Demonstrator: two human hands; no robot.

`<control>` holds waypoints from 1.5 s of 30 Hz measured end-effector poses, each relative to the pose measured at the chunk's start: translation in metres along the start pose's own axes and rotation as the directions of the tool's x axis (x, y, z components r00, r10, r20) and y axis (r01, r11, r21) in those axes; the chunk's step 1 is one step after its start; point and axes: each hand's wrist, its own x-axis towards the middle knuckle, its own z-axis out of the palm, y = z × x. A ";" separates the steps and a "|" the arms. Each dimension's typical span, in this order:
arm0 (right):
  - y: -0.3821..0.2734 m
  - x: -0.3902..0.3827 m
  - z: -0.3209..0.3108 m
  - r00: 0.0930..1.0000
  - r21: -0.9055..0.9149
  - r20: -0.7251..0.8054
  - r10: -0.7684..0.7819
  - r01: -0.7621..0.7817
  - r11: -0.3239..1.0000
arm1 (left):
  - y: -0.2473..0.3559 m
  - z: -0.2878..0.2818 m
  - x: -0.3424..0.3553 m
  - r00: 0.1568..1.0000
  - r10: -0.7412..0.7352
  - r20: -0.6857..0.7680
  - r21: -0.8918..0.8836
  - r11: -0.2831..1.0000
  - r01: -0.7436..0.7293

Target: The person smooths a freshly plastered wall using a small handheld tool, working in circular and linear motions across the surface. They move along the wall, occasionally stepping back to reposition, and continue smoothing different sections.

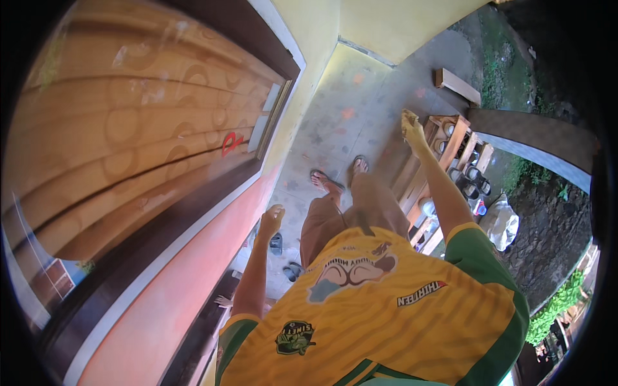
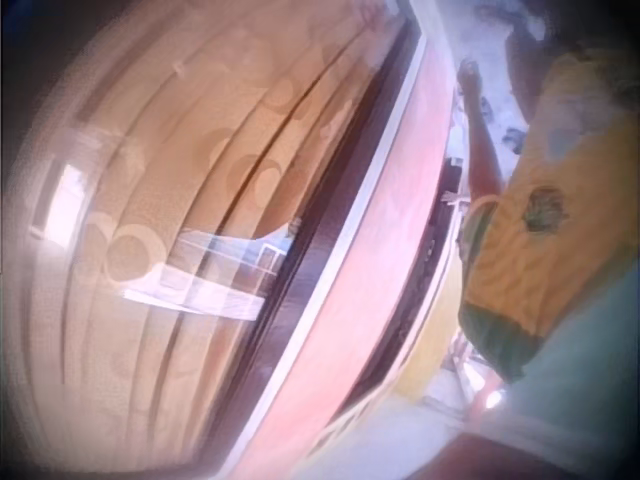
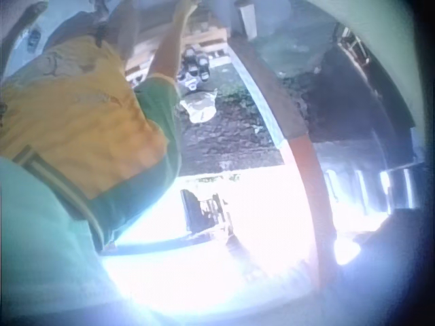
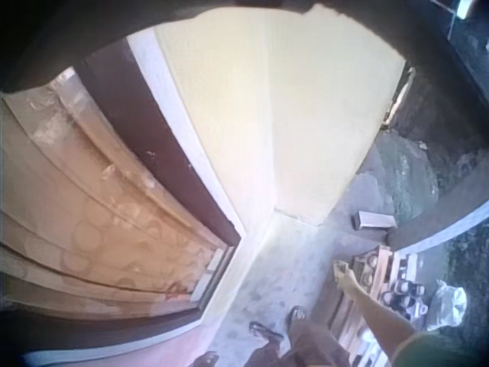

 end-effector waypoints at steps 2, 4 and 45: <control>0.013 0.010 0.062 0.997 -0.093 0.062 -0.041 0.047 0.995 | -0.014 0.007 0.037 0.999 0.037 0.019 0.111 0.993 -0.038; 0.079 0.034 0.095 0.944 -0.273 0.107 -0.311 0.329 0.904 | -0.038 0.028 0.092 0.991 0.133 0.030 0.180 0.974 -0.136; 0.372 0.174 0.598 0.863 0.400 -0.052 -0.502 0.479 0.781 | -0.075 0.115 0.401 0.426 0.810 -0.403 0.886 0.228 0.405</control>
